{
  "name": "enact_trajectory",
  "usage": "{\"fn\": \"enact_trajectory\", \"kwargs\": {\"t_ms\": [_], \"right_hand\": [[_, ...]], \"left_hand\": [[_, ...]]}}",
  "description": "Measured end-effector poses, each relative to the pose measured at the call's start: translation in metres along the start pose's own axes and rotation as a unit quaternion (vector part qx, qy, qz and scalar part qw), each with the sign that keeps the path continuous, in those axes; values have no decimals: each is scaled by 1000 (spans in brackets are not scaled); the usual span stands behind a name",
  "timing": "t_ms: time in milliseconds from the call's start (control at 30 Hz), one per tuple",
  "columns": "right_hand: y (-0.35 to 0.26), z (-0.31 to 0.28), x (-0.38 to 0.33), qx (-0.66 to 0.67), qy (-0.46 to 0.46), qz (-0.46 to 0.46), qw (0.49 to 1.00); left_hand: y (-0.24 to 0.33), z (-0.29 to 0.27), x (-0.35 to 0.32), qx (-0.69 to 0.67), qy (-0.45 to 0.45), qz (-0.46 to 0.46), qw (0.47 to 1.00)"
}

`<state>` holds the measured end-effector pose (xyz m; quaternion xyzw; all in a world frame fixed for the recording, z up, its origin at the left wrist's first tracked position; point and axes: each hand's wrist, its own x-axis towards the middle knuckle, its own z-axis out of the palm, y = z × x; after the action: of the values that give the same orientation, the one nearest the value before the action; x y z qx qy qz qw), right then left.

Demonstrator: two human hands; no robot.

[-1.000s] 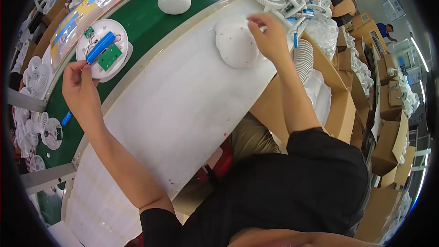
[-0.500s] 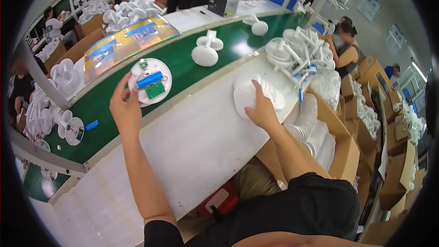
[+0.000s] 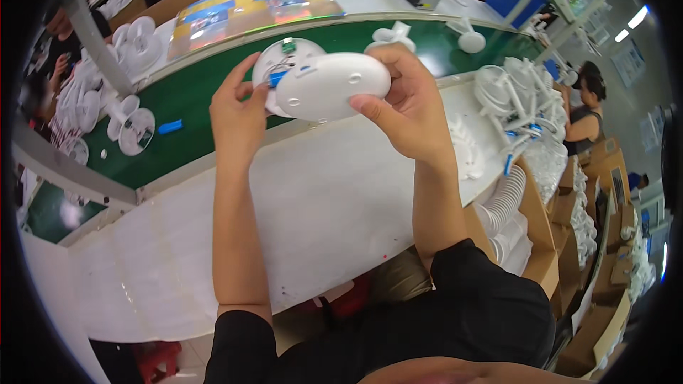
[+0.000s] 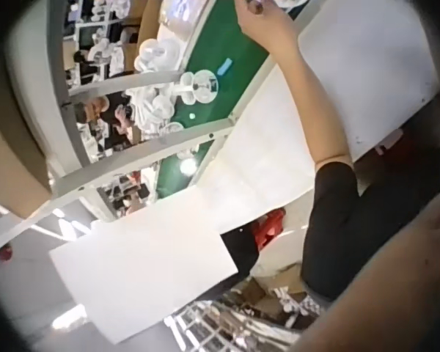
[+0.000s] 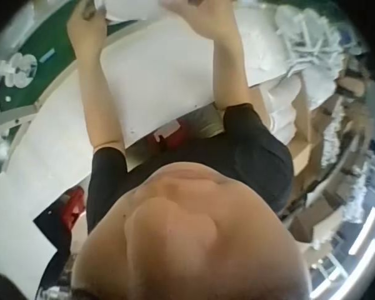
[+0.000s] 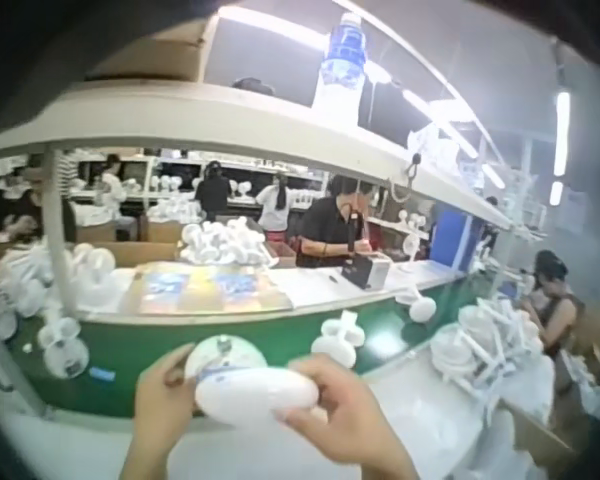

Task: Manually assemble portable battery-powered fans by combining the base, circuit board, battery, and fan head components.

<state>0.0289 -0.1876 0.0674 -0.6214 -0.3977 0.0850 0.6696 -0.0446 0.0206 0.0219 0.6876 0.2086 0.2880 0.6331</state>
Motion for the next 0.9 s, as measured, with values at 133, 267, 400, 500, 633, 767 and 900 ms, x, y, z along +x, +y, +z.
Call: {"fn": "enact_trajectory", "kwargs": {"t_ms": [133, 267, 400, 500, 633, 767, 900], "right_hand": [[25, 18, 30, 11, -49, -65, 997], [38, 16, 50, 100, 40, 15, 994], [56, -4, 59, 147, 83, 95, 981], [69, 13, 63, 143, 118, 94, 978], [74, 26, 64, 148, 153, 104, 972], [71, 29, 63, 181, 142, 143, 963], [66, 31, 62, 100, 166, 144, 971]], "left_hand": [[-12, 3, 9, 51, -9, 77, 996], [-9, 8, 3, -47, -5, -3, 999], [-5, 16, 2, -96, 36, -5, 995], [-11, 19, 3, -96, 56, 1, 994], [-13, 23, 1, -95, 63, 10, 993], [-10, 25, -2, -86, 40, 14, 995], [-7, 25, 1, -325, -18, -52, 944]]}}
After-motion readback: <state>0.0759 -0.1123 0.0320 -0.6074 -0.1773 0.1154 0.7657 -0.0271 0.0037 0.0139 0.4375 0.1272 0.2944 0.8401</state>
